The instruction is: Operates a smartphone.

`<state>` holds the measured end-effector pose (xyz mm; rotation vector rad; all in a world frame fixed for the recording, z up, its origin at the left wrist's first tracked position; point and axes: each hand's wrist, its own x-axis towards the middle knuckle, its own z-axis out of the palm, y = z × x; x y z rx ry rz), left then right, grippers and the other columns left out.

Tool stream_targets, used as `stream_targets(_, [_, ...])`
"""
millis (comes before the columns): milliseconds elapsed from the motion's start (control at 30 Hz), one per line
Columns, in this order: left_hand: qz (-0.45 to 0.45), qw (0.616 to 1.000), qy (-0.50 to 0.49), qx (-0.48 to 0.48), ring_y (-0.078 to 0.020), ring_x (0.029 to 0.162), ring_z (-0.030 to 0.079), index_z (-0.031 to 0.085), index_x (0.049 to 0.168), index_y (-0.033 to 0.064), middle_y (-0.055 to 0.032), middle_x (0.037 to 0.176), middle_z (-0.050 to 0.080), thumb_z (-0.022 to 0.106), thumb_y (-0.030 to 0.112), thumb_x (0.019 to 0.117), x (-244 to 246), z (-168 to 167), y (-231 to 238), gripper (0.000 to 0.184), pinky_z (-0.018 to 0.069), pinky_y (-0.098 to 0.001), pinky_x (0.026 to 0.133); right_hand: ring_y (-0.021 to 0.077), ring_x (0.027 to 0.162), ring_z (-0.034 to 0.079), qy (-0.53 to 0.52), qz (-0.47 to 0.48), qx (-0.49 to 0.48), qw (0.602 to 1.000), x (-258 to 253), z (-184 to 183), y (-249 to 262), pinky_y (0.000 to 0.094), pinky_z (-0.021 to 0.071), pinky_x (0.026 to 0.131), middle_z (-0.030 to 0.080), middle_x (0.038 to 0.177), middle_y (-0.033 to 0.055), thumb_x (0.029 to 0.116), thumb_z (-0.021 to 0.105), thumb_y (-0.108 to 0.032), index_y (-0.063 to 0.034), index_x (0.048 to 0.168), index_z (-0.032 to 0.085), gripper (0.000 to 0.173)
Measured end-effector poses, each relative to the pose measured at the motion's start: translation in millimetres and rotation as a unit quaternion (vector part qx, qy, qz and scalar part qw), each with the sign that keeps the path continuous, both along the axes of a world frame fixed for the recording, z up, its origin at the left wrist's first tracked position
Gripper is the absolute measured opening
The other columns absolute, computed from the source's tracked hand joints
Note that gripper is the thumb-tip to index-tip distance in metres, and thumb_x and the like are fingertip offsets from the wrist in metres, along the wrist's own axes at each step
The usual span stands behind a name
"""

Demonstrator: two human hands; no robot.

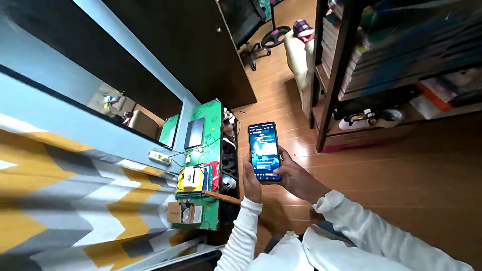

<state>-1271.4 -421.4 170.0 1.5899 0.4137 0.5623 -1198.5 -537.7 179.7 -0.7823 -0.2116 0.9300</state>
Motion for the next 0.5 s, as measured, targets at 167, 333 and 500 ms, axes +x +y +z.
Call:
stream_targets(167, [-0.048,0.998,0.038,0.01,-0.0101,0.116,0.063,0.028,0.153,-0.0132,-0.0231,0.138,0.055,0.03,0.036,0.1083,26.8,0.5,-3.0,0.066,0.0524,-0.028,0.101,0.035,0.105,0.071,0.039,0.033,-0.008,0.999,37.3,-3.7,-13.2,0.0484,0.0653,0.074,0.055,0.137,0.0186,0.0923,0.04,0.007,-0.0285,0.16,0.005,0.084])
stream_targets(333, [-0.039,0.995,0.093,0.005,-0.0099,0.098,0.068,0.036,0.146,-0.0157,-0.0206,0.121,0.063,0.047,0.01,0.101,43.7,12.1,2.5,0.053,0.0576,-0.0273,0.089,0.0308,0.106,0.07,0.04,0.035,-0.002,0.999,50.6,-6.8,-10.5,0.0451,0.0648,0.076,0.053,0.139,0.016,0.0894,0.04,0.008,-0.0261,0.16,0.005,0.086])
stream_targets(500, [-0.085,0.993,0.08,0.014,-0.0091,0.099,0.069,0.033,0.146,-0.0168,-0.0205,0.121,0.064,0.053,0.01,0.0964,61.1,13.9,14.2,0.06,0.0575,-0.0263,0.089,0.0304,0.105,0.071,0.02,0.013,-0.012,1.0,62.8,0.0,-7.0,0.0446,0.0646,0.076,0.053,0.14,0.0161,0.0882,0.04,0.008,-0.0266,0.16,0.003,0.088])
